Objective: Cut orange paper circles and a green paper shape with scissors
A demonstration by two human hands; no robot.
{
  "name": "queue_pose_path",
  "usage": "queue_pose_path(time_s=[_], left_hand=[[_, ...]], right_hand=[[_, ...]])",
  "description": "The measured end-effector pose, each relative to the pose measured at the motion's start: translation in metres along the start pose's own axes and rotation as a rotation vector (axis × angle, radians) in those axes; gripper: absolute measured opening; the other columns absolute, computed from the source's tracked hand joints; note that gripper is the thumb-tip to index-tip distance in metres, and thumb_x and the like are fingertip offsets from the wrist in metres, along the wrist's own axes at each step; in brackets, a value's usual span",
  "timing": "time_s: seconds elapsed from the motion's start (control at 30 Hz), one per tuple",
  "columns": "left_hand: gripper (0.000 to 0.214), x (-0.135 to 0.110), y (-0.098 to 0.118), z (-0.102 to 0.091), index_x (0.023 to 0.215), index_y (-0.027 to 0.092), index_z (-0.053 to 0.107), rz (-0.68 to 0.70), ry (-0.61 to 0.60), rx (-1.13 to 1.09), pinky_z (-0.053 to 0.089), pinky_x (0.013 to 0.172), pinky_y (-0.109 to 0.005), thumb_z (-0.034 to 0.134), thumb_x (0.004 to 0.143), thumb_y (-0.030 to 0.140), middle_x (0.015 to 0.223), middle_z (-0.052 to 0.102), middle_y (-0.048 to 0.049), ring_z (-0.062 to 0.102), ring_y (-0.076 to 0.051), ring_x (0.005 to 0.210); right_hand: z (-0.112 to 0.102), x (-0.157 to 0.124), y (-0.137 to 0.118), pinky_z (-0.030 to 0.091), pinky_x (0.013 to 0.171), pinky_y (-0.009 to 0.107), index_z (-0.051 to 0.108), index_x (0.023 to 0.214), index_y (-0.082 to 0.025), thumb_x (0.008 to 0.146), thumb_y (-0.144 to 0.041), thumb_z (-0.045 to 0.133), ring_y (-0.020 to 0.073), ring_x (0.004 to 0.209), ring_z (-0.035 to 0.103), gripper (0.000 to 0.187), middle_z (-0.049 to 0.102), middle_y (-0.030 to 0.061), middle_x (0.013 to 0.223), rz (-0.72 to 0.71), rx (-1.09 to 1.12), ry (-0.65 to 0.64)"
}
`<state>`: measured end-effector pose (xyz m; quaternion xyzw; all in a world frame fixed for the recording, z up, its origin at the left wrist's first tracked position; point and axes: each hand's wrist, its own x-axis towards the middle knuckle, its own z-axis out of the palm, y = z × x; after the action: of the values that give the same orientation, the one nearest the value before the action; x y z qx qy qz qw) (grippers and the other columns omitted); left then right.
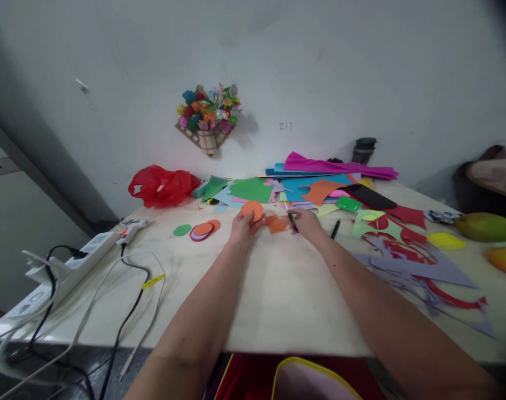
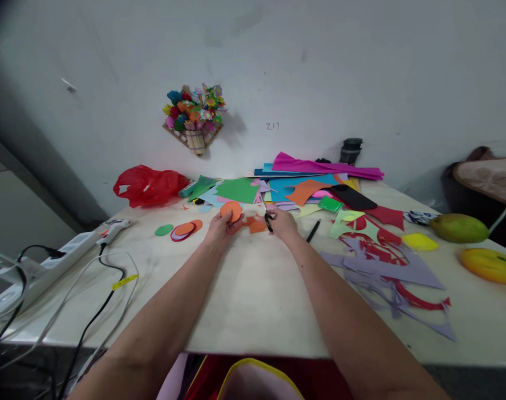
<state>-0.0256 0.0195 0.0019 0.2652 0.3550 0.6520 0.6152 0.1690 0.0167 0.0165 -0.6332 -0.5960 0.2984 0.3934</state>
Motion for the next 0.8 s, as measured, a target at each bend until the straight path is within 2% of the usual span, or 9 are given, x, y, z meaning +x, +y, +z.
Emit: queue_pose_path(time_s=[0.07,0.13,0.23,0.43,0.53,0.6,0.67,0.73,0.8], left_hand=[[0.010,0.000,0.001,0.000,0.104,0.011,0.068,0.033,0.008,0.007,0.063,0.065,-0.023,0.070,0.095,0.013,0.090,0.078,-0.0101,0.078,-0.018,0.075],[0.010,0.000,0.001,-0.001,0.102,0.011,0.068,0.047,0.017,0.027,0.064,0.066,-0.022,0.072,0.094,0.014,0.087,0.077,-0.0091,0.077,-0.017,0.073],[0.013,0.002,-0.001,-0.003,0.101,0.010,0.068,0.045,0.035,0.049,0.065,0.071,-0.026,0.075,0.092,0.015,0.088,0.077,-0.0102,0.077,-0.018,0.073],[0.027,0.004,-0.006,-0.005,0.108,0.008,0.071,0.052,0.048,0.099,0.068,0.083,-0.042,0.082,0.084,0.016,0.089,0.077,-0.0127,0.079,-0.028,0.086],[0.025,0.003,-0.007,-0.004,0.105,0.008,0.071,0.065,0.041,0.126,0.068,0.079,-0.038,0.082,0.084,0.015,0.090,0.077,-0.0128,0.079,-0.026,0.084],[0.027,0.003,-0.007,-0.003,0.103,0.008,0.071,0.072,0.042,0.135,0.068,0.074,-0.036,0.085,0.082,0.017,0.090,0.077,-0.0131,0.079,-0.026,0.081],[0.030,0.004,-0.008,-0.004,0.101,0.009,0.071,0.068,0.065,0.131,0.067,0.068,-0.034,0.088,0.079,0.020,0.086,0.076,-0.0122,0.078,-0.025,0.076],[0.028,0.006,-0.009,-0.006,0.097,0.011,0.070,0.075,0.105,0.114,0.066,0.064,-0.033,0.088,0.080,0.022,0.082,0.075,-0.0105,0.076,-0.023,0.070],[0.023,0.009,-0.010,-0.009,0.093,0.012,0.069,0.133,0.138,0.100,0.064,0.064,-0.031,0.085,0.083,0.023,0.079,0.075,-0.0099,0.075,-0.020,0.066]], right_hand=[[-0.011,0.003,0.002,0.050,0.062,0.030,0.080,0.093,-0.025,0.077,-0.044,0.085,0.0264,0.079,0.074,0.026,0.076,0.0063,0.076,0.004,-0.271,0.115],[-0.023,0.006,0.003,0.052,0.071,0.033,0.083,0.098,-0.026,0.082,-0.046,0.079,0.0314,0.100,0.075,0.026,0.081,0.0109,0.097,0.012,-0.501,0.186],[-0.036,0.008,0.005,0.053,0.078,0.033,0.085,0.105,-0.023,0.088,-0.045,0.073,0.0331,0.110,0.074,0.031,0.081,0.0143,0.111,0.054,-0.689,0.137],[-0.038,0.003,0.010,0.052,0.073,0.030,0.085,0.109,-0.021,0.090,-0.040,0.071,0.0301,0.108,0.075,0.030,0.081,0.0139,0.112,0.080,-0.745,0.031],[-0.036,-0.001,0.005,0.051,0.072,0.029,0.084,0.107,-0.019,0.086,-0.033,0.074,0.0289,0.108,0.074,0.027,0.080,0.0135,0.114,0.057,-0.749,-0.003],[-0.036,0.000,-0.008,0.051,0.072,0.030,0.084,0.100,-0.019,0.087,-0.031,0.073,0.0287,0.105,0.074,0.021,0.080,0.0137,0.112,0.018,-0.744,0.036],[-0.038,0.001,-0.028,0.052,0.073,0.031,0.083,0.092,-0.020,0.092,-0.031,0.067,0.0279,0.098,0.075,0.019,0.080,0.0132,0.102,-0.095,-0.658,0.182],[-0.040,-0.012,-0.038,0.053,0.072,0.032,0.080,0.087,-0.019,0.098,-0.034,0.059,0.0249,0.085,0.074,0.029,0.078,0.0100,0.084,-0.377,-0.396,0.376],[-0.037,-0.051,-0.019,0.054,0.069,0.031,0.079,0.091,-0.020,0.103,-0.040,0.052,0.0214,0.075,0.071,0.036,0.072,0.0059,0.074,-0.720,-0.055,0.434]])
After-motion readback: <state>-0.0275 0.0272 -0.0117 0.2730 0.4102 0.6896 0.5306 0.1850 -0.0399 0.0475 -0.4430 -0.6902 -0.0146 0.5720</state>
